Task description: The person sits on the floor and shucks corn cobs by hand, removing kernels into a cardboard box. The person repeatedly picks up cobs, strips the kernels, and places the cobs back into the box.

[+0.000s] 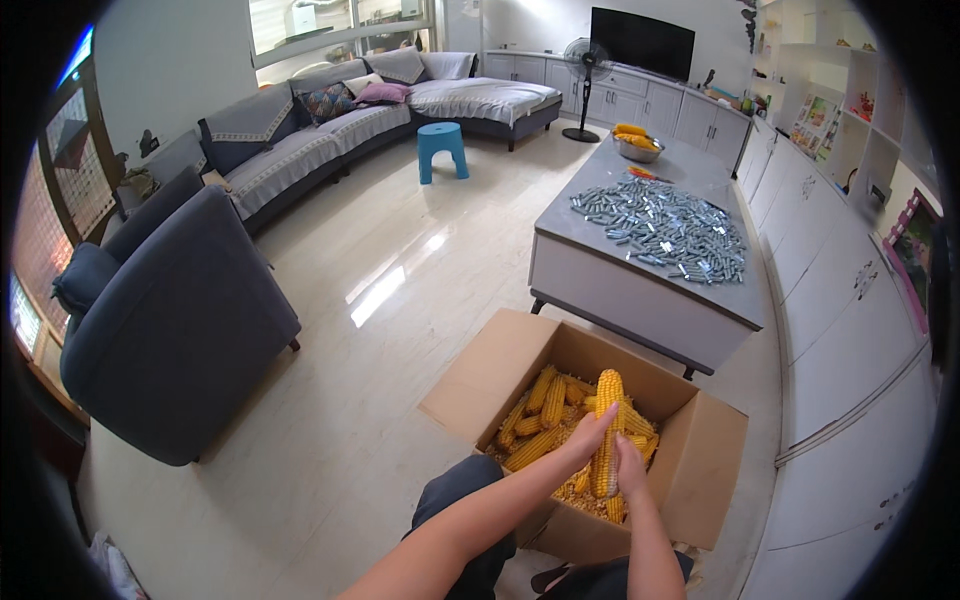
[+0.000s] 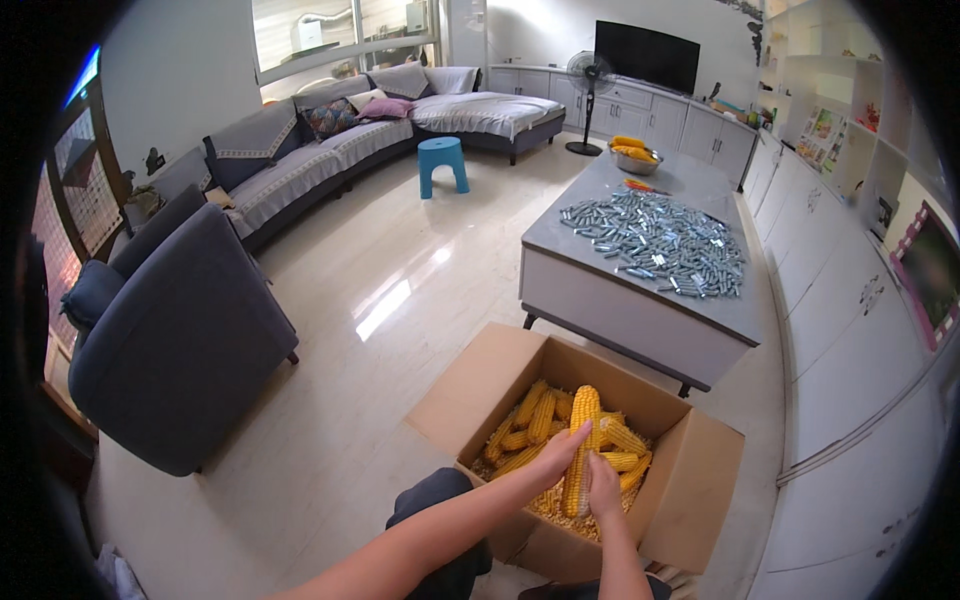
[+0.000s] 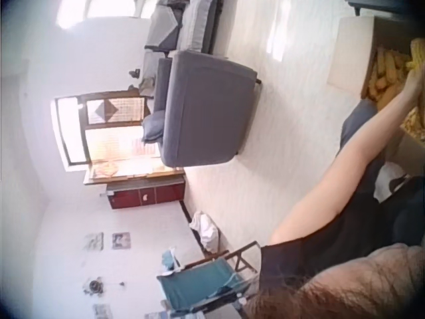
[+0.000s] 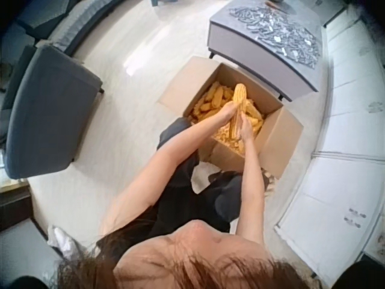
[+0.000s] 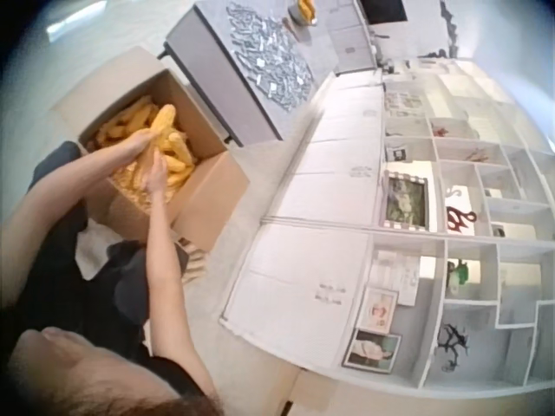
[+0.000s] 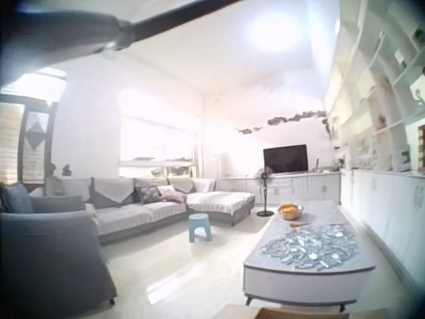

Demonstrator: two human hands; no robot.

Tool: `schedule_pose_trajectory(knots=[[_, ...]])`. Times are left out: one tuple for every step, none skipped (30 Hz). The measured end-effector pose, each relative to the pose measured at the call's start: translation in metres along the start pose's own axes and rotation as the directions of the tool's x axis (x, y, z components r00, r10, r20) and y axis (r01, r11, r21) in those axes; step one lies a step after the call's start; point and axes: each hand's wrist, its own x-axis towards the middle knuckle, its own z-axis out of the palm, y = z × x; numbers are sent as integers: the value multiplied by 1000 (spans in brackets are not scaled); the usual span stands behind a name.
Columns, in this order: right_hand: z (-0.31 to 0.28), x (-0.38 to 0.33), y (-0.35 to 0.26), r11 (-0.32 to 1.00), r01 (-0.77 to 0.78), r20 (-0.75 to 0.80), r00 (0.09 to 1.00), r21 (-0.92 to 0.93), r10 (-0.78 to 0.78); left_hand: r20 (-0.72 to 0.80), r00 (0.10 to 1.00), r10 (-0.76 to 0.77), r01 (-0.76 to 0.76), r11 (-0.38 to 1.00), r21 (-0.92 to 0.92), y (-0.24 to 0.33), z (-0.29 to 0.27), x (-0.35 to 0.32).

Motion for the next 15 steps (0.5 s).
schedule_pose_trajectory(knots=[[11, -5, -17, 999, -39, -3, 999, 28, 39, -2, 1000, 17, -17, 1000, 7, -2, -2, 1], [21, -11, -37, 995, -79, -6, 997, 56, 79, -35, 999, 32, -30, 998, 48, -6, -4, 1], [26, -15, -52, 990, -111, -17, 993, 81, 113, -57, 997, 47, -42, 995, 89, -10, 0, 3], [22, -9, -37, 995, -96, -74, 993, -40, 93, -77, 995, 63, -53, 990, 130, -14, 2, 4], [21, -9, -35, 997, -58, -49, 997, -51, 56, -96, 992, 79, -62, 983, 172, -17, 2, 5], [20, -8, -34, 998, -18, -23, 1000, -58, 16, -67, 997, 40, -32, 992, 125, -13, -1, 5], [19, -8, -32, 998, 22, 3, 1000, -64, -22, -57, 998, 18, -14, 997, 79, -11, -3, 5], [17, -8, -28, 997, 24, 22, 999, -75, -23, -45, 999, -4, 5, 999, 32, -8, -5, 4], [13, -8, -25, 996, 30, 39, 999, -85, -27, -29, 999, -23, 23, 1000, -12, -5, -5, 3], [11, -8, -23, 995, 36, 55, 998, -95, -31, 0, 1000, -22, 22, 1000, 3, -4, -5, 2], [11, -8, -21, 1000, -16, 61, 998, 15, 15, -30, 999, -24, 24, 1000, 3, -3, -5, 1], [12, -9, -22, 990, -66, 62, 996, 125, 58, -52, 998, -29, 29, 1000, 6, -2, -2, -1], [10, -10, -24, 967, -107, 56, 994, 231, 96, -62, 997, -36, 37, 999, 9, 3, 5, -3], [10, -7, -18, 979, -58, 40, 998, 198, 51, -77, 996, -33, 32, 999, -5, 10, 7, -7], [10, -5, -12, 987, -9, 26, 1000, 158, 5, -54, 998, -44, 42, 999, -33, 10, 2, -4]])
